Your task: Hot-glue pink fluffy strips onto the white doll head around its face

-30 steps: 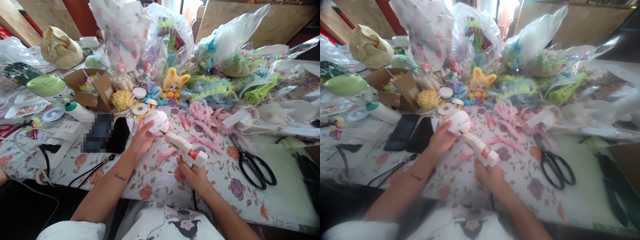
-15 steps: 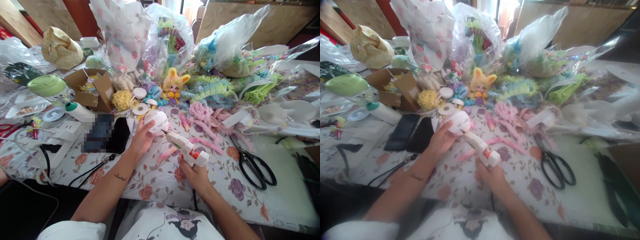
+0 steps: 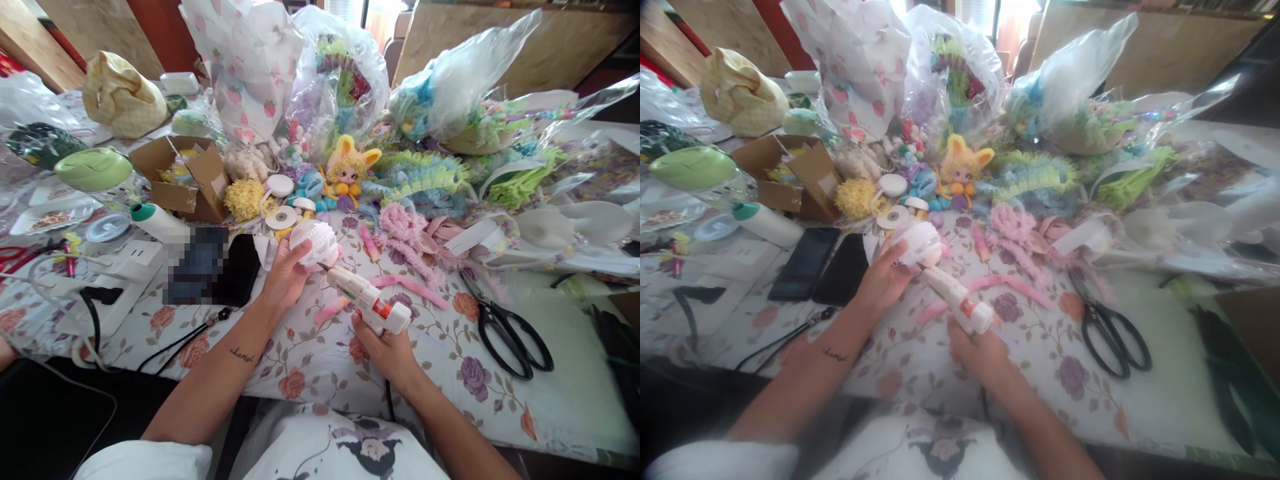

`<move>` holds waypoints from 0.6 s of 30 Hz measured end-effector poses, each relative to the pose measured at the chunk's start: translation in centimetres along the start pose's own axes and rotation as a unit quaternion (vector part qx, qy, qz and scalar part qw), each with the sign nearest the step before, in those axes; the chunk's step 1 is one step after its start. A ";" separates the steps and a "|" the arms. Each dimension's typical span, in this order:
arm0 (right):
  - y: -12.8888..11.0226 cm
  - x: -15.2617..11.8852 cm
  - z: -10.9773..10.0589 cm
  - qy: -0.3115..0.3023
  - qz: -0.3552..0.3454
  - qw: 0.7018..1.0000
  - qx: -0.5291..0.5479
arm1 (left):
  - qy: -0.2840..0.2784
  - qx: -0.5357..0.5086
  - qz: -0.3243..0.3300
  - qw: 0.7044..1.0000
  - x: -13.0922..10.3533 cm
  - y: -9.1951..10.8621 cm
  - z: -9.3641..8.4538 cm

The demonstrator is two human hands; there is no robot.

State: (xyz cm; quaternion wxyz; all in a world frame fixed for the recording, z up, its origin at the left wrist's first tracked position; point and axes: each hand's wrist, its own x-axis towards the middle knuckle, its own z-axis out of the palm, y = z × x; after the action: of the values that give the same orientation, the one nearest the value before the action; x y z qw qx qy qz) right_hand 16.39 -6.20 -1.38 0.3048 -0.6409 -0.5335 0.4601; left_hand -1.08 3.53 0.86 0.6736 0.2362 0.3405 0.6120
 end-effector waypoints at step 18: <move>-0.1 0.0 -0.7 0.021 0.009 0.999 0.031 | 0.007 -0.006 0.002 1.000 0.2 -0.1 -0.2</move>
State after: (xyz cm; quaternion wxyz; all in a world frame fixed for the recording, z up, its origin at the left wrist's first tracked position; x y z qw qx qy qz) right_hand 16.99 -6.11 -1.04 0.3312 -0.6452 -0.5073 0.4654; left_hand -1.17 3.72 0.60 0.6717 0.2287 0.3412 0.6166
